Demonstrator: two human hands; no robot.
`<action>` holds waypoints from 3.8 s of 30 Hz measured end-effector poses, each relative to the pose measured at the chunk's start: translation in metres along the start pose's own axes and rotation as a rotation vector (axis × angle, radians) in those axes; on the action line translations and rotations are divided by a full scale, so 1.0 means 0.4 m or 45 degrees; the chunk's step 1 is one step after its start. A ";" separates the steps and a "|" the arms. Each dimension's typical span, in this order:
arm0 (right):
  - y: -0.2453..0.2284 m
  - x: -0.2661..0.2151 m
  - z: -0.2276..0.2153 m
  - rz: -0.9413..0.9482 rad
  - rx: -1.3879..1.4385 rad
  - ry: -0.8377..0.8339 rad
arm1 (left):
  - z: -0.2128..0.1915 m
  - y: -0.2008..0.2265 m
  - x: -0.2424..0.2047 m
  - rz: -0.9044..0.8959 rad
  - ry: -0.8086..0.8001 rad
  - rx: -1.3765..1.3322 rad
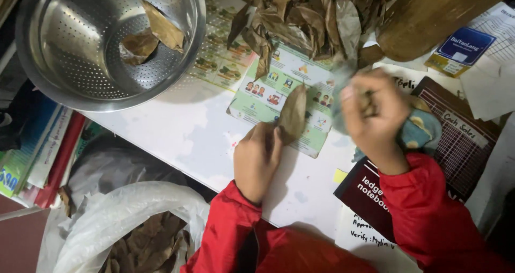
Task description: Cleaning dried leaves by wiping them with a cloth and placing them in a colander
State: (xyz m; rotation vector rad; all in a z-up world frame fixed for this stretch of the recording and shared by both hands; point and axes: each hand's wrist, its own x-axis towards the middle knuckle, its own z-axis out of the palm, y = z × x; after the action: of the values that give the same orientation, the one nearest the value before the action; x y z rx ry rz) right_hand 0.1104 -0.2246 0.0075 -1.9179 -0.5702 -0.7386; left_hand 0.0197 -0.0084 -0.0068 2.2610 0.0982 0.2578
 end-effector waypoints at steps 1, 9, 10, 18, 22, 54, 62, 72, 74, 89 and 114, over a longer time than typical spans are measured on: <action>-0.047 0.016 0.019 0.000 -0.003 0.002 | 0.000 0.012 0.003 0.003 -0.002 -0.002; -0.088 0.022 0.105 -0.093 -0.273 -0.910 | 0.035 0.012 0.013 0.172 0.048 0.788; -0.080 0.028 0.107 -0.097 -0.270 -0.914 | 0.043 0.010 0.013 0.167 0.051 0.788; -0.013 0.047 0.125 -0.051 -0.603 -0.692 | 0.056 -0.002 0.008 0.179 0.053 0.851; 0.018 0.030 0.133 -0.009 -0.676 -0.559 | -0.006 0.019 -0.014 0.189 0.014 0.764; 0.027 0.038 0.131 0.077 -0.421 -0.388 | 0.042 -0.044 0.485 1.234 0.490 0.884; 0.059 0.026 0.140 0.127 -0.394 -0.269 | -0.079 0.037 0.264 0.746 0.187 -0.070; 0.032 0.033 0.123 0.103 -0.226 -0.310 | -0.016 -0.097 0.109 0.018 -0.459 -0.609; 0.037 0.031 0.118 0.074 -0.236 -0.279 | -0.029 -0.069 0.106 0.091 -0.485 -0.466; -0.026 0.032 0.108 -0.287 -0.174 -0.373 | -0.004 -0.052 0.054 0.758 0.207 0.568; -0.129 0.005 0.130 -0.299 -0.317 -0.832 | -0.047 -0.041 -0.072 0.615 0.121 0.535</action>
State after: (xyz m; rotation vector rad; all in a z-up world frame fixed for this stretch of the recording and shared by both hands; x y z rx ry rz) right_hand 0.0908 -0.1557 0.0228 -2.3556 -1.1625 -0.3150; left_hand -0.0123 0.0118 -0.0119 2.6654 -0.3830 0.6508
